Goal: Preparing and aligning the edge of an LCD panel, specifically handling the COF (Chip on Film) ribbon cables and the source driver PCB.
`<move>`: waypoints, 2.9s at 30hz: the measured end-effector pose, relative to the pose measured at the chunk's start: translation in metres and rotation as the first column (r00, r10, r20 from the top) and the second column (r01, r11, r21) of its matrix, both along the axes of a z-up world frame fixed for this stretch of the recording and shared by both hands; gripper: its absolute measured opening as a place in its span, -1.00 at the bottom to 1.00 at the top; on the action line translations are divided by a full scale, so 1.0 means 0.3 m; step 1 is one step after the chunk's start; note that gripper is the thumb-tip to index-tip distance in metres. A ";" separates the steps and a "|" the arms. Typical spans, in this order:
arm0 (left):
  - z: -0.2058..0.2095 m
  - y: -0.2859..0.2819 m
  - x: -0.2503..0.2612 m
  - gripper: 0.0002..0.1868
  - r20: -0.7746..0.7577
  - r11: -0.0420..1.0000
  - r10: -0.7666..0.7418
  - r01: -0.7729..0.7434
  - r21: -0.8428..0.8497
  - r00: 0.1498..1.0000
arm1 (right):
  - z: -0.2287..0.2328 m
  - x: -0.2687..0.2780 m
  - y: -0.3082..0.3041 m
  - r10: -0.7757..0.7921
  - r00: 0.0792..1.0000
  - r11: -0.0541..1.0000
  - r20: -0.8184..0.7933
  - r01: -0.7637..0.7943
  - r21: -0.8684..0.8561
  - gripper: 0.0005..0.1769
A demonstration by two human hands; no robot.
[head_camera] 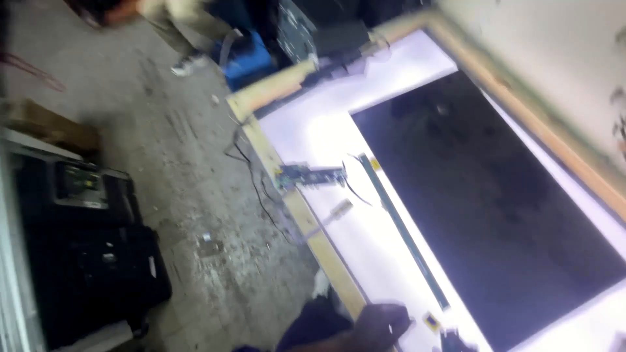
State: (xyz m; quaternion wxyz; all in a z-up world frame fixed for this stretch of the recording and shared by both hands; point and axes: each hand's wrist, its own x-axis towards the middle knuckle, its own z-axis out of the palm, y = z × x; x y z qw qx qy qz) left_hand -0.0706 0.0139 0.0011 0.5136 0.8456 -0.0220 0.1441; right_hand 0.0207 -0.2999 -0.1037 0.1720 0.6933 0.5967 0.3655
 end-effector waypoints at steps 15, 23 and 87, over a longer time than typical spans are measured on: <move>-0.058 -0.175 0.101 -0.43 -0.075 0.832 -0.094 0.120 0.541 0.993 | 0.556 0.053 0.283 -0.351 0.257 0.706 -0.900 0.704 -0.074 -0.77; -0.067 -0.157 0.136 -0.21 -0.222 0.498 -0.162 0.273 0.823 0.962 | 0.445 0.128 0.260 -0.437 0.311 0.775 -0.844 0.607 -0.178 -0.74; -0.121 -0.225 0.156 -0.48 -0.307 0.617 -0.232 0.383 0.687 0.923 | 0.451 0.166 0.284 -0.589 0.246 0.720 -0.770 0.593 -0.361 -0.70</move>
